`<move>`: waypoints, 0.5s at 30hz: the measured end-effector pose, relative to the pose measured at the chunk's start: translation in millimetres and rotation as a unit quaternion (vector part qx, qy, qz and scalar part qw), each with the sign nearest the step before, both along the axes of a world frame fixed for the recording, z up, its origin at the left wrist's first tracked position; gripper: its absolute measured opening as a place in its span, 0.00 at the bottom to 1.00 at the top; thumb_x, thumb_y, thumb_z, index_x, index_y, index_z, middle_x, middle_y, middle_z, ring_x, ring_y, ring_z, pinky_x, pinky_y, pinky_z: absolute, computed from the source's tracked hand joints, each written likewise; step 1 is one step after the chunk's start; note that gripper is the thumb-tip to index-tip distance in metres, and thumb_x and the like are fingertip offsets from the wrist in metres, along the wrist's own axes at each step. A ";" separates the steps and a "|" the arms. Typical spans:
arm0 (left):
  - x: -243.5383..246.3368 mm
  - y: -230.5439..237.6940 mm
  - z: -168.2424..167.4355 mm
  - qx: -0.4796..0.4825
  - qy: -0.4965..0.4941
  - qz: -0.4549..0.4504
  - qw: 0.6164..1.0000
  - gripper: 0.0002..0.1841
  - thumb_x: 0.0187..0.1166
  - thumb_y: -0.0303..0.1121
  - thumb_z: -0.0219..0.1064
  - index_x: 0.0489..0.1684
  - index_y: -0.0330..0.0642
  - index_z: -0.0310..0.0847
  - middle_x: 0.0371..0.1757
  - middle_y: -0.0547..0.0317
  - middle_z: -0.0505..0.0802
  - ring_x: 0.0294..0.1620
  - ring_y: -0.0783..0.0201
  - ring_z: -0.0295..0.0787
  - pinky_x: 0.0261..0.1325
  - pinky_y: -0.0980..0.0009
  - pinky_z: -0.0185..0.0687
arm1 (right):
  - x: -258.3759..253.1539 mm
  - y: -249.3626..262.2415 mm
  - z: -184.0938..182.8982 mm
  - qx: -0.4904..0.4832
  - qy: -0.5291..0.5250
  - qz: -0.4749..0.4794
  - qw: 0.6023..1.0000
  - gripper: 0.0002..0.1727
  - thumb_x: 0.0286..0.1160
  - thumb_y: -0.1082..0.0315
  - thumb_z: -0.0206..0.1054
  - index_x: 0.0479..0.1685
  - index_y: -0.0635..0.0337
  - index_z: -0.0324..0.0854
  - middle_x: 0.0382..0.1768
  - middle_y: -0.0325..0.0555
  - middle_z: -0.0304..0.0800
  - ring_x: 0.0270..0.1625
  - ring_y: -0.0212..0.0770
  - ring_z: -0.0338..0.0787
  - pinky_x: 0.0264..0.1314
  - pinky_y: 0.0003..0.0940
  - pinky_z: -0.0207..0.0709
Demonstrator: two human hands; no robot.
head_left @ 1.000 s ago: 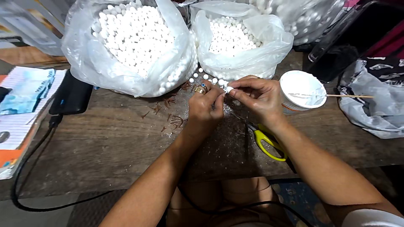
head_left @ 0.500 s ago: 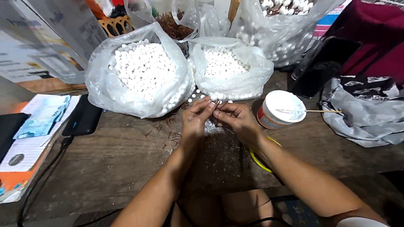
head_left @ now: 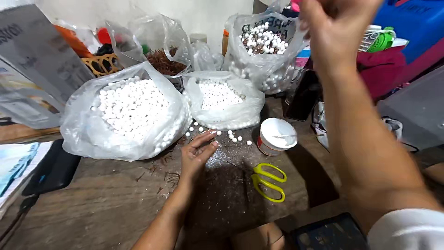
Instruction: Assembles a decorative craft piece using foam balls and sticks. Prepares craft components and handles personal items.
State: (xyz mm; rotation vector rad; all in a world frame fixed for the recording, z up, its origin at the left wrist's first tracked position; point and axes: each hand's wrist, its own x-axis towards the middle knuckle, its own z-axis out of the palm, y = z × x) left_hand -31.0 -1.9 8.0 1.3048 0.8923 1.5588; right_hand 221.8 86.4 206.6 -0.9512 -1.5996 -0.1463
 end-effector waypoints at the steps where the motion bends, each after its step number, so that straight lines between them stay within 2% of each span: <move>1: -0.8 -0.6 -0.2 -0.008 0.001 0.005 1.000 0.10 0.74 0.19 0.64 0.48 0.27 0.88 0.56 0.58 0.92 0.59 0.76 0.88 0.60 0.78 0.85 | 13.4 23.5 17.8 -0.079 0.015 -0.038 0.996 0.09 0.76 0.65 0.71 0.41 0.64 0.86 0.33 0.38 0.88 0.34 0.26 0.87 0.40 0.24 0.82; 2: -1.9 -1.1 0.7 -0.018 0.001 0.012 1.000 0.10 0.74 0.18 0.64 0.49 0.27 0.88 0.56 0.58 0.92 0.58 0.77 0.88 0.59 0.79 0.85 | 26.5 40.4 29.2 -0.147 0.017 -0.070 0.986 0.14 0.77 0.61 0.72 0.47 0.65 0.85 0.39 0.43 0.87 0.38 0.30 0.86 0.44 0.30 0.81; 3: -3.1 -0.9 1.9 -0.025 0.000 0.021 0.999 0.11 0.74 0.18 0.64 0.50 0.26 0.87 0.56 0.59 0.92 0.56 0.78 0.88 0.58 0.80 0.85 | 36.7 48.8 34.8 -0.176 0.016 -0.087 0.980 0.17 0.76 0.59 0.72 0.51 0.67 0.85 0.44 0.48 0.87 0.42 0.35 0.85 0.49 0.36 0.80; 4: -4.7 0.1 2.3 -0.027 0.003 0.029 0.999 0.11 0.74 0.17 0.64 0.51 0.27 0.87 0.54 0.60 0.92 0.53 0.80 0.88 0.55 0.81 0.85 | 41.5 48.4 35.6 -0.164 0.013 -0.093 0.982 0.17 0.76 0.60 0.72 0.51 0.66 0.85 0.44 0.47 0.87 0.41 0.34 0.85 0.49 0.35 0.81; 5: -6.8 1.5 2.2 -0.027 0.011 0.036 0.999 0.12 0.74 0.17 0.64 0.52 0.27 0.87 0.53 0.62 0.92 0.49 0.81 0.88 0.53 0.81 0.84 | 40.1 40.3 30.7 -0.132 0.011 -0.086 0.987 0.13 0.76 0.62 0.71 0.46 0.63 0.85 0.39 0.41 0.86 0.38 0.28 0.84 0.45 0.29 0.80; 7: -13.5 5.9 1.4 -0.027 0.037 0.044 0.998 0.11 0.77 0.20 0.65 0.54 0.28 0.87 0.52 0.61 0.92 0.47 0.80 0.87 0.53 0.80 0.84 | 24.7 9.8 3.7 -0.072 0.015 -0.027 0.997 0.08 0.77 0.64 0.68 0.43 0.60 0.86 0.35 0.31 0.85 0.34 0.21 0.84 0.41 0.21 0.81; 8: -17.8 8.7 0.0 -0.024 0.047 0.048 0.997 0.12 0.79 0.22 0.65 0.56 0.28 0.86 0.53 0.59 0.92 0.48 0.78 0.88 0.55 0.77 0.85 | 14.7 -7.9 -16.7 -0.061 0.002 0.005 0.998 0.10 0.79 0.64 0.68 0.47 0.62 0.86 0.37 0.31 0.87 0.35 0.19 0.85 0.42 0.20 0.82; 10: -26.3 14.8 -1.3 -0.019 0.040 0.063 0.997 0.13 0.83 0.27 0.62 0.56 0.28 0.86 0.53 0.57 0.92 0.49 0.74 0.90 0.58 0.73 0.86 | -8.8 -42.9 -65.6 -0.079 -0.053 0.072 0.993 0.15 0.83 0.65 0.65 0.56 0.69 0.85 0.44 0.37 0.91 0.40 0.20 0.87 0.47 0.20 0.83; 11: -30.9 18.2 0.5 -0.020 0.025 0.068 0.997 0.13 0.84 0.28 0.60 0.55 0.28 0.86 0.51 0.57 0.93 0.49 0.73 0.90 0.59 0.72 0.86 | -22.8 -58.6 -88.8 -0.102 -0.086 0.104 0.985 0.16 0.84 0.66 0.64 0.56 0.73 0.85 0.44 0.43 0.91 0.41 0.21 0.87 0.48 0.21 0.83; 12: -34.9 21.2 3.4 -0.022 0.006 0.068 0.997 0.13 0.86 0.28 0.57 0.53 0.30 0.86 0.48 0.59 0.93 0.48 0.72 0.91 0.57 0.72 0.86 | -36.6 -71.9 -109.5 -0.125 -0.116 0.133 0.976 0.15 0.84 0.67 0.64 0.52 0.74 0.86 0.42 0.47 0.90 0.40 0.24 0.87 0.47 0.21 0.83; 14: -42.6 25.2 9.2 -0.025 -0.018 0.052 0.998 0.16 0.90 0.30 0.50 0.51 0.32 0.86 0.47 0.60 0.95 0.48 0.71 0.92 0.55 0.72 0.87 | -57.6 -84.0 -144.8 -0.157 -0.157 0.178 0.959 0.13 0.81 0.67 0.65 0.38 0.70 0.89 0.32 0.45 0.89 0.33 0.25 0.84 0.40 0.21 0.80; 15: -45.6 26.2 11.2 -0.029 -0.021 0.041 0.999 0.18 0.91 0.32 0.47 0.51 0.33 0.86 0.48 0.60 0.95 0.49 0.71 0.92 0.54 0.72 0.87 | -64.3 -85.1 -156.9 -0.173 -0.172 0.190 0.951 0.13 0.79 0.66 0.66 0.34 0.67 0.90 0.29 0.43 0.89 0.31 0.24 0.84 0.37 0.20 0.78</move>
